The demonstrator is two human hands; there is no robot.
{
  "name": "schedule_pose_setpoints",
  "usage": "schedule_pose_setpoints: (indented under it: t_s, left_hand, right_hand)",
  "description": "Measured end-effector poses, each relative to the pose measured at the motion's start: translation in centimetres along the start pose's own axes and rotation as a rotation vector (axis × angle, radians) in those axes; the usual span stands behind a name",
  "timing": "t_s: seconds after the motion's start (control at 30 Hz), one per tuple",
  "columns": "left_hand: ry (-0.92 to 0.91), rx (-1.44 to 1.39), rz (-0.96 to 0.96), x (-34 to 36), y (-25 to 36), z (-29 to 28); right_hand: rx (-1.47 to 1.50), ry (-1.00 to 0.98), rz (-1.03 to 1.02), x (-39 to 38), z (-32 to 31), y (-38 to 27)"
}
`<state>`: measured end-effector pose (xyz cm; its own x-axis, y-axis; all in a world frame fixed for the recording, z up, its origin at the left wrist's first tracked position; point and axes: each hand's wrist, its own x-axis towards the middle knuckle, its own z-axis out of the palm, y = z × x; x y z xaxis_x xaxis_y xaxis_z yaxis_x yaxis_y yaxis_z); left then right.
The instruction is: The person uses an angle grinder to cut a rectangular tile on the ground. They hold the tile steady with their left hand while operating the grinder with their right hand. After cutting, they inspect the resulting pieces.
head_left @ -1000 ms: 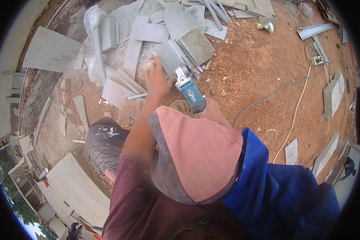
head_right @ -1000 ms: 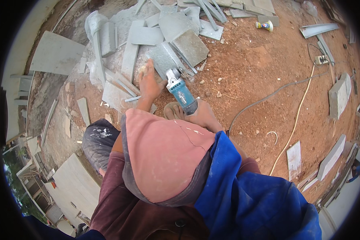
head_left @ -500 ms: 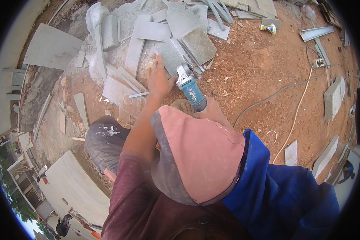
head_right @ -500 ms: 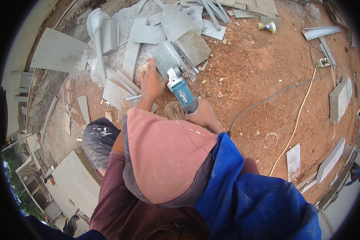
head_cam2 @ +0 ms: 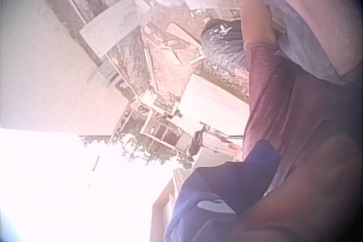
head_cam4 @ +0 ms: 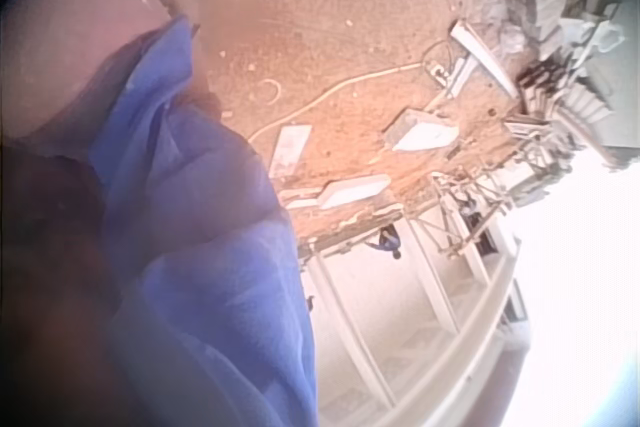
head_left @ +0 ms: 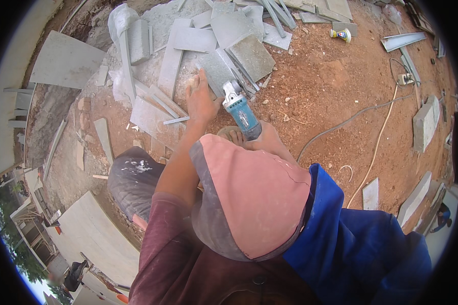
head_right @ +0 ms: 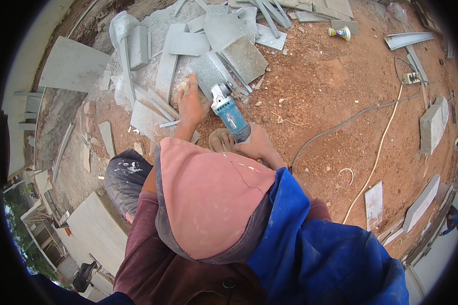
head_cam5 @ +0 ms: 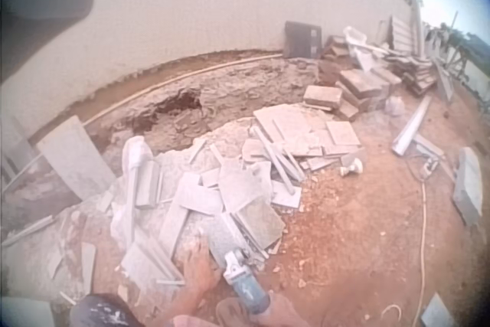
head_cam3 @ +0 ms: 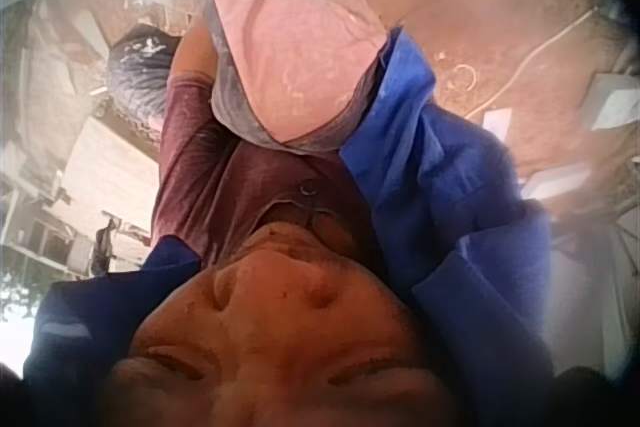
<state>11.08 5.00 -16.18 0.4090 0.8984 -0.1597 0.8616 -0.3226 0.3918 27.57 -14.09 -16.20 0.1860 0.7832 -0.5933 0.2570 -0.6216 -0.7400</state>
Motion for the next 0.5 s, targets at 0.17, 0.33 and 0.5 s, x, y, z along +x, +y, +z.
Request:
schedule_pose_setpoints:
  t_s: [0.17,0.33,0.5]
  left_hand:
    - [0.023,-0.007,0.016,0.0,-0.2,0.3]
    - [0.015,0.018,0.014,0.1,-0.5,0.6]
    - [0.020,0.023,0.015,0.2,-0.5,0.7]
  right_hand:
    - [-0.025,0.006,-0.005,0.7,0.1,0.5]
    - [-0.012,-0.006,-0.029,0.9,-0.4,-0.2]
    - [-0.006,-0.022,0.015,1.3,-0.3,0.0]
